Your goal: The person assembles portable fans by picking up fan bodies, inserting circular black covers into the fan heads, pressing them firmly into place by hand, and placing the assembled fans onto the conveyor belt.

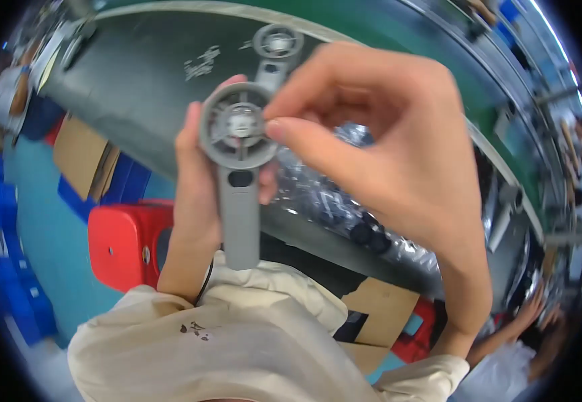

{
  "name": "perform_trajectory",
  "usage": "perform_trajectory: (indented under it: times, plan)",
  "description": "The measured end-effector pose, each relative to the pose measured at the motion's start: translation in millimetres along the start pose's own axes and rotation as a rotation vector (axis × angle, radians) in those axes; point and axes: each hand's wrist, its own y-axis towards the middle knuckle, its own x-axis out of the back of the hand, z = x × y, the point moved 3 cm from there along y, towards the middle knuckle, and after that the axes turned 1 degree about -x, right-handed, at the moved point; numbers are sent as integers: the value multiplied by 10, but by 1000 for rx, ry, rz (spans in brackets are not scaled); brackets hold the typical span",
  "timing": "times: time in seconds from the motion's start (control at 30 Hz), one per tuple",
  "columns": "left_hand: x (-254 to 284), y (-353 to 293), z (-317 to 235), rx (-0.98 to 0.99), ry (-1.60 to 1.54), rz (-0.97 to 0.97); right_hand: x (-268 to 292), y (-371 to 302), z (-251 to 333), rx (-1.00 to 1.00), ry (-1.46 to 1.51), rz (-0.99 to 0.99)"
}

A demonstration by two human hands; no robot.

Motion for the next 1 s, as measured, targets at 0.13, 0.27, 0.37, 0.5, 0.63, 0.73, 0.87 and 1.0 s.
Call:
perform_trajectory:
  times: [0.13, 0.27, 0.37, 0.5, 0.63, 0.73, 0.87, 1.0]
  plan:
    - [46, -106, -145, -70, 108, -148, -268, 119, 43, 157, -195, 82]
    - [158, -157, -196, -123, 99, -154, -515, 157, 34, 332, -348, 80]
    - [190, -168, -237, -138, 6, -141, -621, 128, -30, 374, -388, 51]
    - [210, -166, -254, -149, 6, -129, -673, 138, -84, 398, -417, 2]
    - [262, -169, -238, -138, 31, -157, -652, 165, -81, 443, -491, 5]
    - [284, -177, -243, -136, 96, -184, -647, 168, -86, 423, -497, 51]
    - [285, -175, -284, -169, 118, -197, -697, 163, -106, 440, -465, 32]
    - [298, -198, -285, -187, 98, -221, -740, 155, -139, 410, -434, 15]
